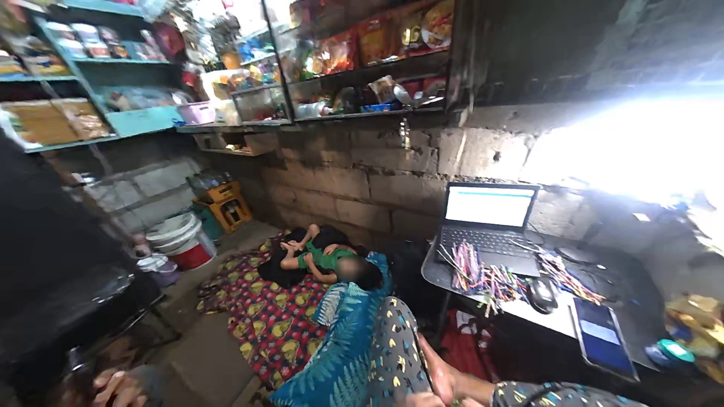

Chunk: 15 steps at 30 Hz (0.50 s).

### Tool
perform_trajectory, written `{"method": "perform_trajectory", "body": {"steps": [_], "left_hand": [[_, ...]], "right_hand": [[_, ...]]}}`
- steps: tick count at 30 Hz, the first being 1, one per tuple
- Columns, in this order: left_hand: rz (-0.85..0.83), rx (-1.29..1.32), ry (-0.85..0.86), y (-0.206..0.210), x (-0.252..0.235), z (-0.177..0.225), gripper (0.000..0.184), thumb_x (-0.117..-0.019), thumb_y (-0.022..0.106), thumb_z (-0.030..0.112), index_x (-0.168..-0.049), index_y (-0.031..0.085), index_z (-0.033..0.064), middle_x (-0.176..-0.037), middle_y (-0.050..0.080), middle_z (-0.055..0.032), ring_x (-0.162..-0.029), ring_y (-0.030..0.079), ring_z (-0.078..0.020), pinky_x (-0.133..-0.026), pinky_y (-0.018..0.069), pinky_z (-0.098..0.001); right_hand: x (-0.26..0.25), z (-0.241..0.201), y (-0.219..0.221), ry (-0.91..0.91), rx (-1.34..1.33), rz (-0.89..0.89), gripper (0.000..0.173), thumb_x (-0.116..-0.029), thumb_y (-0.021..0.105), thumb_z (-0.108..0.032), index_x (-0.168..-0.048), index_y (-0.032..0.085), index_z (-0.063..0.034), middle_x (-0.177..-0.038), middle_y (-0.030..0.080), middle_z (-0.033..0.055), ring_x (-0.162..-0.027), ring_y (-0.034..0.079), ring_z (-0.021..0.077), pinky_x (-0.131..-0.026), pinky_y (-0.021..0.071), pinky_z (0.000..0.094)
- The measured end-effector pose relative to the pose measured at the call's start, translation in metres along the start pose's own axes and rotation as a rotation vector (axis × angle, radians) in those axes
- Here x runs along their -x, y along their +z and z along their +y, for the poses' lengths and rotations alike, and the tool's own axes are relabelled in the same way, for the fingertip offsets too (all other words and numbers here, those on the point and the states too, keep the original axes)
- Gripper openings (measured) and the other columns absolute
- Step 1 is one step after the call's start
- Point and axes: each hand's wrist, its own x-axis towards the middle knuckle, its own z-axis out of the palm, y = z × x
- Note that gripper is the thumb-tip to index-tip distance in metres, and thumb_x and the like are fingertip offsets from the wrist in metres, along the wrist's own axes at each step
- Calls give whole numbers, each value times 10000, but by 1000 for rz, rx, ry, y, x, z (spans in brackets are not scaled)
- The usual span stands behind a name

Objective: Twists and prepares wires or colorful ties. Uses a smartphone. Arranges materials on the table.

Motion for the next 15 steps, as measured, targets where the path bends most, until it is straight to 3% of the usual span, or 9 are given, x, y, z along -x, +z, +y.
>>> {"method": "perform_trajectory", "body": {"steps": [1, 2, 3, 5, 7, 12, 14, 15], "left_hand": [[-58, 86, -57, -4, -2, 1, 271, -1021, 535, 118, -1069, 698, -93, -1006, 712, -230, -947, 700, -315, -890, 542, -487], [-119, 174, -120, -8, -4, -1, 284, -1039, 512, 128, -1085, 683, -94, -985, 703, -214, -912, 682, -271, -867, 533, -458], [-177, 274, -181, -12, -6, -5, 285, -1048, 489, 139, -1089, 666, -80, -942, 675, -161, -844, 629, -194, -813, 510, -393], [-236, 485, -249, -13, -9, -13, 237, -1044, 475, 162, -1031, 660, 16, -807, 590, 23, -691, 515, -22, -667, 447, -227], [-268, 666, -301, -14, -10, -16, 196, -1033, 473, 167, -975, 649, 101, -710, 525, 127, -593, 441, 41, -570, 382, -163], [-292, 710, -326, -18, -11, -13, 182, -1032, 488, 166, -983, 659, 123, -722, 564, 136, -592, 454, 48, -570, 387, -162], [-178, 570, -245, -15, -10, -8, 155, -1018, 512, 126, -980, 656, 80, -754, 586, 105, -629, 490, 43, -603, 415, -163], [-83, 412, -148, -12, -9, -5, 152, -1000, 546, 90, -985, 681, 20, -794, 631, 46, -685, 553, 12, -662, 470, -188]], "right_hand": [[8, -4, -5, -70, 153, 12, 404, -1057, 513, -197, -1344, 572, 81, -1241, 669, 226, -1145, 664, 311, -1028, 504, 519], [19, -9, -7, -155, 327, 51, 327, -1042, 551, -185, -1241, 648, 56, -1188, 690, 226, -1131, 663, 364, -1005, 483, 599], [26, -12, -9, -255, 508, 101, 256, -1018, 601, -196, -1178, 710, -30, -1146, 717, 187, -1103, 673, 381, -975, 481, 634], [31, -13, -14, -440, 769, 167, 242, -978, 664, -238, -1205, 736, -194, -1145, 728, 109, -1078, 686, 349, -968, 497, 621], [29, -5, -17, -587, 944, 249, 240, -978, 645, -332, -1208, 704, -299, -1134, 707, 25, -1077, 676, 249, -997, 499, 531], [26, -5, -12, -681, 980, 327, 147, -1008, 612, -321, -1041, 731, -241, -1047, 711, -2, -1053, 677, 193, -1027, 497, 468], [22, -1, -4, -626, 889, 373, 176, -1011, 599, -322, -948, 713, -204, -957, 703, 0, -968, 679, 190, -982, 504, 448], [22, -1, 0, -538, 766, 365, 215, -1012, 598, -299, -910, 712, -147, -909, 707, 40, -919, 693, 223, -920, 527, 473]]}}
